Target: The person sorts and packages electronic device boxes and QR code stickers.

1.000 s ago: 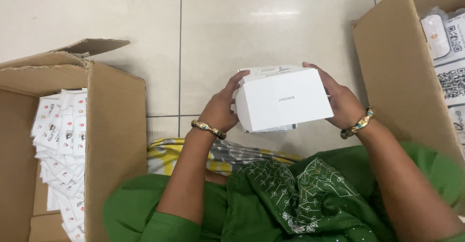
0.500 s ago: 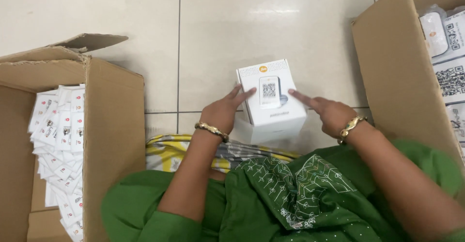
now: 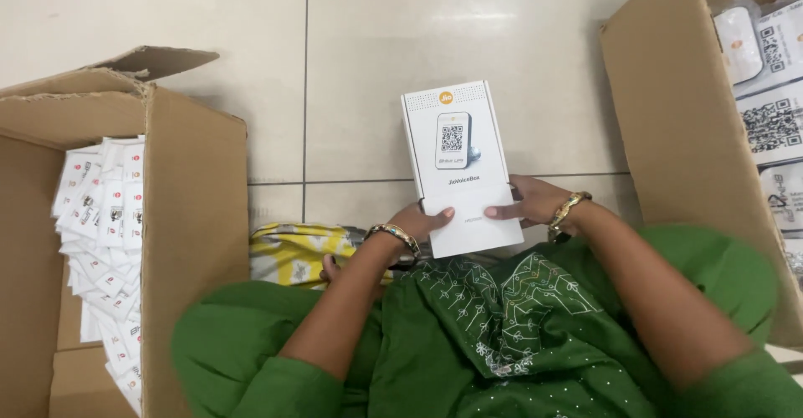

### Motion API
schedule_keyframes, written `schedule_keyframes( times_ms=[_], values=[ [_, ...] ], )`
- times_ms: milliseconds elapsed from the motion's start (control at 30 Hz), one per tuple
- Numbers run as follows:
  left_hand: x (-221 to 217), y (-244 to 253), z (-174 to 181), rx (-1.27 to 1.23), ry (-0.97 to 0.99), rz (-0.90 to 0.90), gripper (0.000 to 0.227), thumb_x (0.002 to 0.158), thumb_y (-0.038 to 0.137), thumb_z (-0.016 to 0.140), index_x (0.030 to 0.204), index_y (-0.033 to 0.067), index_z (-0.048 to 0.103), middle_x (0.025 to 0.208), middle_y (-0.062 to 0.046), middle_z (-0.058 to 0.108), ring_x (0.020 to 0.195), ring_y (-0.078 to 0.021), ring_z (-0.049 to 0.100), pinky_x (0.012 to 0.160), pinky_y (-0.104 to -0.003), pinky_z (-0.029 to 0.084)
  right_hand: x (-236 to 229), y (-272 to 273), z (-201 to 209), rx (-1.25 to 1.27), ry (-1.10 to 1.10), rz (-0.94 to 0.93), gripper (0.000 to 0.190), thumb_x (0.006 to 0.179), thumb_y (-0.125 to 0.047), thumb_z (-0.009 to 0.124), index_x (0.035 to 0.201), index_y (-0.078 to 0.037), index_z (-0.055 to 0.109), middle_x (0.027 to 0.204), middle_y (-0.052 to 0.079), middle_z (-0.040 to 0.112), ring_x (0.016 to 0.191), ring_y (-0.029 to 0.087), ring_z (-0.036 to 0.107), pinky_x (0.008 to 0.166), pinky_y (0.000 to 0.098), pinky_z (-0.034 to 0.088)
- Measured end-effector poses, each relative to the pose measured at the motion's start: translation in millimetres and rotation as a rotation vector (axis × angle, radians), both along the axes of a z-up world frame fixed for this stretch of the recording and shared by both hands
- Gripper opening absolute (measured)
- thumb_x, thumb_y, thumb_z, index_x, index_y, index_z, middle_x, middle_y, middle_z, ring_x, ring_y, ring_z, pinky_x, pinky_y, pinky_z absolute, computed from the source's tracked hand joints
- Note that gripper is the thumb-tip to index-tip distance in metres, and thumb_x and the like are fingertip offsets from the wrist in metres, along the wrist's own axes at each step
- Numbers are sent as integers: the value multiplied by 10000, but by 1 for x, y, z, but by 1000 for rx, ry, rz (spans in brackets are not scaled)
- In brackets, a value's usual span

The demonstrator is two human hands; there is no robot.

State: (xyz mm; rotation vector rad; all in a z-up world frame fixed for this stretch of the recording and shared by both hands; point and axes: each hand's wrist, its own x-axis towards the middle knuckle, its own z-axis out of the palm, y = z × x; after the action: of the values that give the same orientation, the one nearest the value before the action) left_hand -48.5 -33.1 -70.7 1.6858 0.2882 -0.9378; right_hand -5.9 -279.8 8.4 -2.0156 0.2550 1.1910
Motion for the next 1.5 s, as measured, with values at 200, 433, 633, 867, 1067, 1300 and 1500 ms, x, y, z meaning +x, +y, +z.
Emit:
schedule_keyframes(
  times_ms=[200,433,633,867,1067,1300,1500],
  values=[
    [0,-3,33,139,171,142,610,787,321,825,1250,-38,655,1165,-213,752,1067,-316,722,901,-401,577,6,-5,-9,-7,-69,-28,1138,583,-272,938,1560,-126,373,1447,181,606,1390,311,526,1160,474,390],
    [5,9,-2,-31,15,207,759,674,249,898,1306,-78,634,1202,-201,751,1066,-283,736,925,-378,562,3,-2,-12,1,-96,-68,1265,509,-241,956,1591,-168,305,1434,208,611,1374,337,546,1151,489,392],
    [9,-1,52,267,-129,94,1093,618,281,919,1541,54,378,1396,-219,653,1249,-325,685,1040,-384,538,1,15,-9,-111,-342,-65,1377,437,-292,977,1613,-254,262,1475,231,546,1379,362,563,1120,478,501],
    [40,-18,35,938,-1026,-439,1062,773,77,801,1645,145,198,1695,-257,118,1515,-537,111,1092,-573,352,25,57,-19,-575,-1057,618,1196,653,-204,866,1623,-213,167,1674,278,121,1514,498,150,1063,558,430],
    [47,-19,-1,974,-1306,-389,811,887,42,642,1595,45,246,1638,-296,180,1342,-475,450,943,-514,576,32,40,-75,-546,-1350,664,802,866,15,574,1589,-50,231,1607,358,189,1485,570,175,911,445,585],
    [-42,-37,9,656,-947,-770,786,928,-40,561,1635,8,221,1577,-485,32,794,-429,678,637,-499,620,-40,-12,-76,-625,-1259,1130,640,903,-56,494,1473,129,269,1475,515,307,1392,630,358,734,449,634],
    [4,-70,-66,955,-1538,-601,531,1011,147,512,1531,65,444,1504,-440,289,684,-415,680,570,-450,608,-19,-39,-123,-917,-1524,975,494,948,-46,479,1422,75,415,1348,448,525,1158,545,603,566,451,648]
  ],
)
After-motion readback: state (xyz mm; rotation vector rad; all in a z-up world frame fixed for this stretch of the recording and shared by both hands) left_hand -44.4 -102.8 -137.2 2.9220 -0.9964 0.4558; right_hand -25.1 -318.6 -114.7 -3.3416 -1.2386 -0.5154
